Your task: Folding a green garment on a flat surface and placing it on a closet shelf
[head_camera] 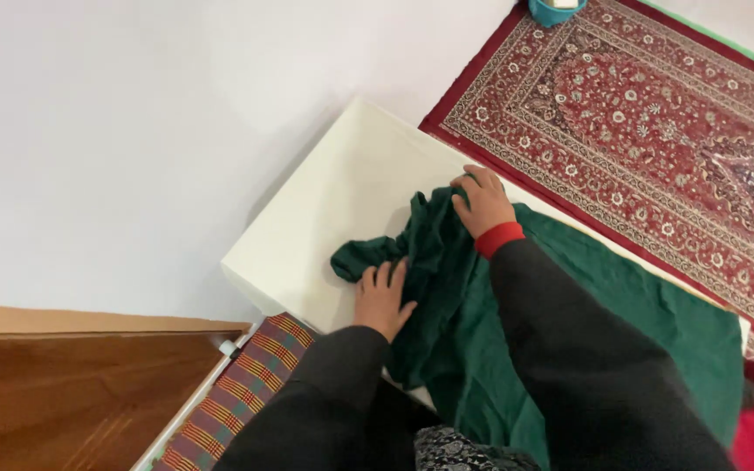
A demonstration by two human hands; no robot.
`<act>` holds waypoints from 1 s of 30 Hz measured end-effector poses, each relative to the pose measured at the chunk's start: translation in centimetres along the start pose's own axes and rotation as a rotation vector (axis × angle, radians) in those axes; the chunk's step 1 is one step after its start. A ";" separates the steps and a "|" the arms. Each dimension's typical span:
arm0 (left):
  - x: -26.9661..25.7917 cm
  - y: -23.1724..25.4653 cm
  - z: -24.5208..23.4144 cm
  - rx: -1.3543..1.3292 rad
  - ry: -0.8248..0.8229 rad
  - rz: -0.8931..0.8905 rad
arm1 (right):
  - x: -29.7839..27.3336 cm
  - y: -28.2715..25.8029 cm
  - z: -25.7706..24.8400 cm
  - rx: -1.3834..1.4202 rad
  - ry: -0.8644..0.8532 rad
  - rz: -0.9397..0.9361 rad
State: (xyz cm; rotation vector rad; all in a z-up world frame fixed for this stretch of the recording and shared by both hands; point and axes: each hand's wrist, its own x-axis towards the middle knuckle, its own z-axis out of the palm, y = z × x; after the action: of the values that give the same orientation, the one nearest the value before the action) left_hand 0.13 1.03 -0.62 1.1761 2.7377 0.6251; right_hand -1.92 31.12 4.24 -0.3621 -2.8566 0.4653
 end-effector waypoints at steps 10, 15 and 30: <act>0.5 -7.6 -0.9 -0.335 -0.291 -0.051 | 6.3 5.1 4.4 -0.387 -0.581 -0.009; -1.2 -13.7 -5.6 -0.589 0.013 -0.099 | 7.3 4.6 -1.0 -0.149 -0.244 0.208; -0.1 -13.2 -13.4 0.242 0.137 -0.152 | 9.2 -1.7 -2.9 0.132 -0.189 0.540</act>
State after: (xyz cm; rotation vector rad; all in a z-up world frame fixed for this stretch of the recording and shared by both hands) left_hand -11.96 -11.63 6.20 0.9855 3.0530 0.3783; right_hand -10.27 32.87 9.13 -1.1277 -2.8555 0.8147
